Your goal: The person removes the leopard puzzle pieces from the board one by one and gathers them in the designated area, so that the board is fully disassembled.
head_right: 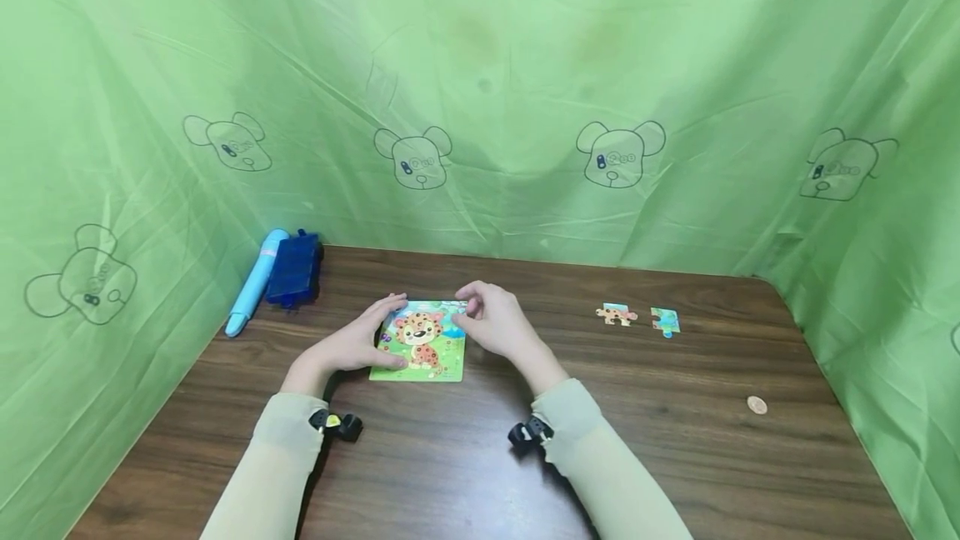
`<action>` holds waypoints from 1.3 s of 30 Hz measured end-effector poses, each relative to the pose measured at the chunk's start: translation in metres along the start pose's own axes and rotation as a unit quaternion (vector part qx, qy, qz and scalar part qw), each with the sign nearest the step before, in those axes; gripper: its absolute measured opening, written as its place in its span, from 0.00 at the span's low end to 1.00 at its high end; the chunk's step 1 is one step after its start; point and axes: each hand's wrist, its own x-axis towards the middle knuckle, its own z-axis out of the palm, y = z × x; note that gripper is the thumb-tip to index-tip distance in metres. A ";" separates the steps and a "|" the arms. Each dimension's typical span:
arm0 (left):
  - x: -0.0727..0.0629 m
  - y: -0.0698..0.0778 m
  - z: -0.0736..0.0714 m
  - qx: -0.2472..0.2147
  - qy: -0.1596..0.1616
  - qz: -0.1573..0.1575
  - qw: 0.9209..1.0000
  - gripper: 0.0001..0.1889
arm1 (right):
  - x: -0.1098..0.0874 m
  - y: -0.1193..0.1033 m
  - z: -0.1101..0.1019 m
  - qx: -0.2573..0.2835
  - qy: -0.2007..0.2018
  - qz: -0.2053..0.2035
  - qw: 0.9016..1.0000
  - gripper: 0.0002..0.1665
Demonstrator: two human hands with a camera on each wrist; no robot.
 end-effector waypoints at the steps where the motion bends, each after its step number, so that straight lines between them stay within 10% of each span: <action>1: 0.001 0.000 0.000 0.001 0.000 -0.001 1.000 0.63 | 0.003 -0.001 0.006 0.005 -0.002 0.004 1.000 0.21; 19: 0.002 0.002 0.001 0.019 0.009 -0.007 1.000 0.63 | 0.042 -0.001 0.081 0.044 -0.021 0.059 0.997 0.15; 39: 0.000 -0.001 -0.002 0.024 0.016 -0.004 1.000 0.65 | 0.046 0.004 0.093 0.038 -0.023 0.082 0.996 0.19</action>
